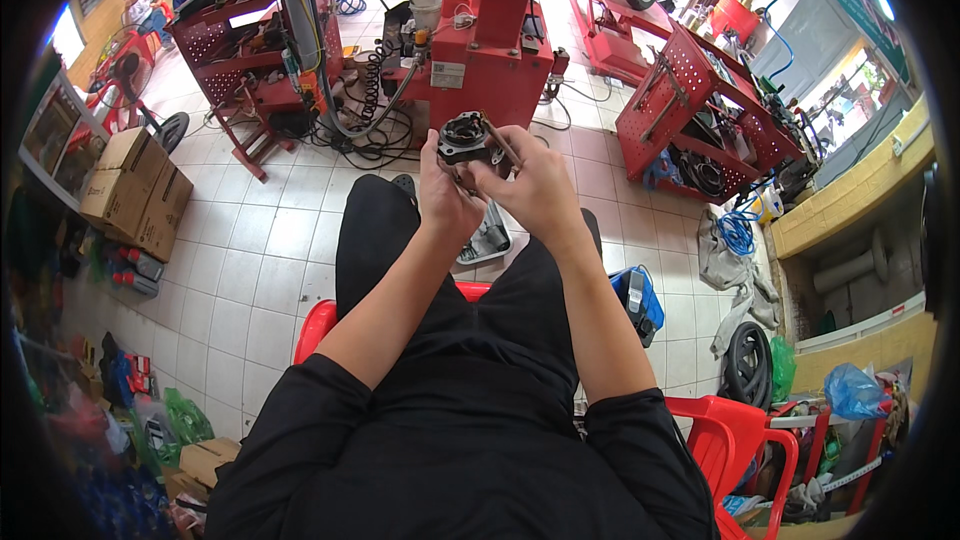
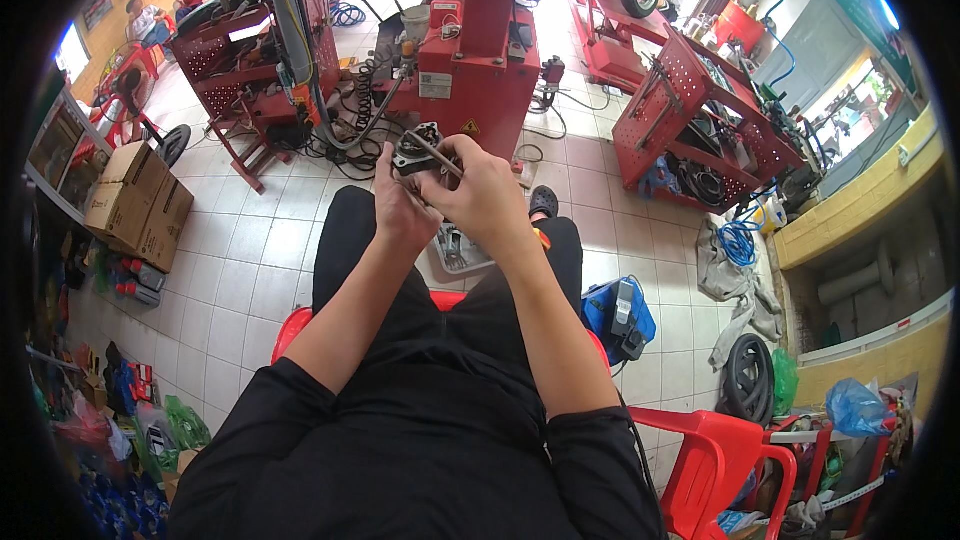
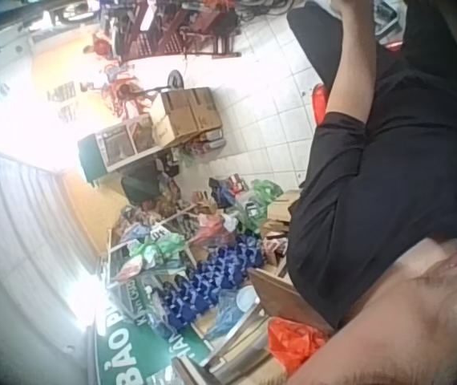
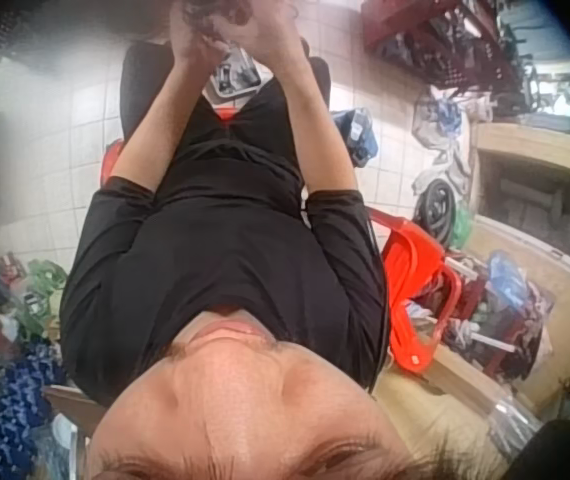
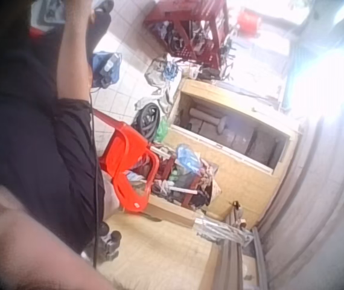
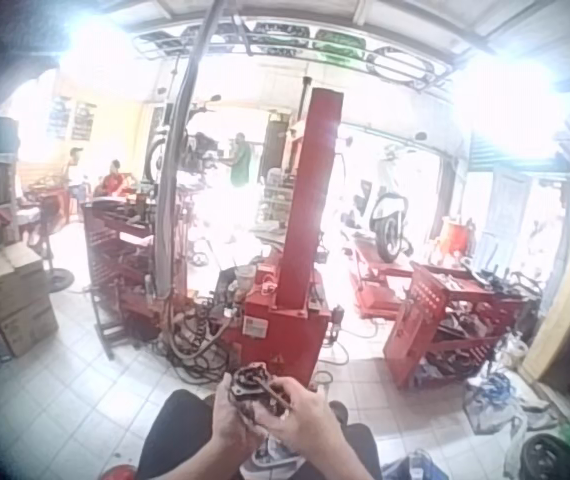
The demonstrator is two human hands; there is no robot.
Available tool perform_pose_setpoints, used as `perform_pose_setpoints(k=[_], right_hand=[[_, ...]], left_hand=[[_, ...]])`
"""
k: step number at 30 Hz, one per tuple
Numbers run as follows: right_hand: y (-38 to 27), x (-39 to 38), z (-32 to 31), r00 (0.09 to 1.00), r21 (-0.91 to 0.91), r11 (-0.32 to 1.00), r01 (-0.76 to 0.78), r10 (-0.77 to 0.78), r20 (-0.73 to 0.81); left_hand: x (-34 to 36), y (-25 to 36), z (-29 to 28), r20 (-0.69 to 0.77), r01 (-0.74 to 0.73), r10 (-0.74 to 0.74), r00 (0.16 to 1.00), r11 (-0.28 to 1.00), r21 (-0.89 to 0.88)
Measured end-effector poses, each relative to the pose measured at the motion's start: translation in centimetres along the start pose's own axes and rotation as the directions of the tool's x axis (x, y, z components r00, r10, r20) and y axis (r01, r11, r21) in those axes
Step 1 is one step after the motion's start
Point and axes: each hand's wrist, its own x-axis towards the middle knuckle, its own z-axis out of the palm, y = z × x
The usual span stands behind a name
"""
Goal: The person disassembles a cylindrical motor component using a screwdriver, separating the housing and removing internal parts. They place the disassembled pieces into a metal tray and then reassemble the motor, securing the housing with screws.
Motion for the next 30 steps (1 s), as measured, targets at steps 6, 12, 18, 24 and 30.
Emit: perform_pose_setpoints(k=[6, 12, 18, 24, 30], right_hand=[[0.3, 0.0, -0.3, 0.999, -0.083, 0.997, 0.010, -0.013, -0.031], [-1.7, -1.5, -1.0, 0.998, 0.074, 0.996, 0.053, -0.051, -0.026], [-3.2, -3.2, -1.7, 0.991, -0.011, 0.997, 0.074, -0.075, -0.112], [-3.2, -3.8, -1.7, 0.984, -0.039, 0.996, 0.083, -0.088, -0.157], [-3.1, -4.7, -2.4, 0.994, -0.033, 0.997, 0.065, -0.068, -0.086]], left_hand=[[-0.5, -0.1, 0.0, -0.018, 0.041, -0.040, 0.999, 0.998, 0.048], [-2.9, 0.5, 1.2, 0.088, 0.090, -0.093, 0.992, 0.995, 0.041], [-5.4, 0.6, 3.7, 0.081, 0.097, -0.101, 0.992, 0.994, 0.053], [-6.3, 0.3, 4.5, 0.016, 0.109, -0.110, 0.994, 0.990, 0.085], [-6.8, 0.3, 4.4, -0.040, 0.136, -0.131, 0.991, 0.971, 0.199]])
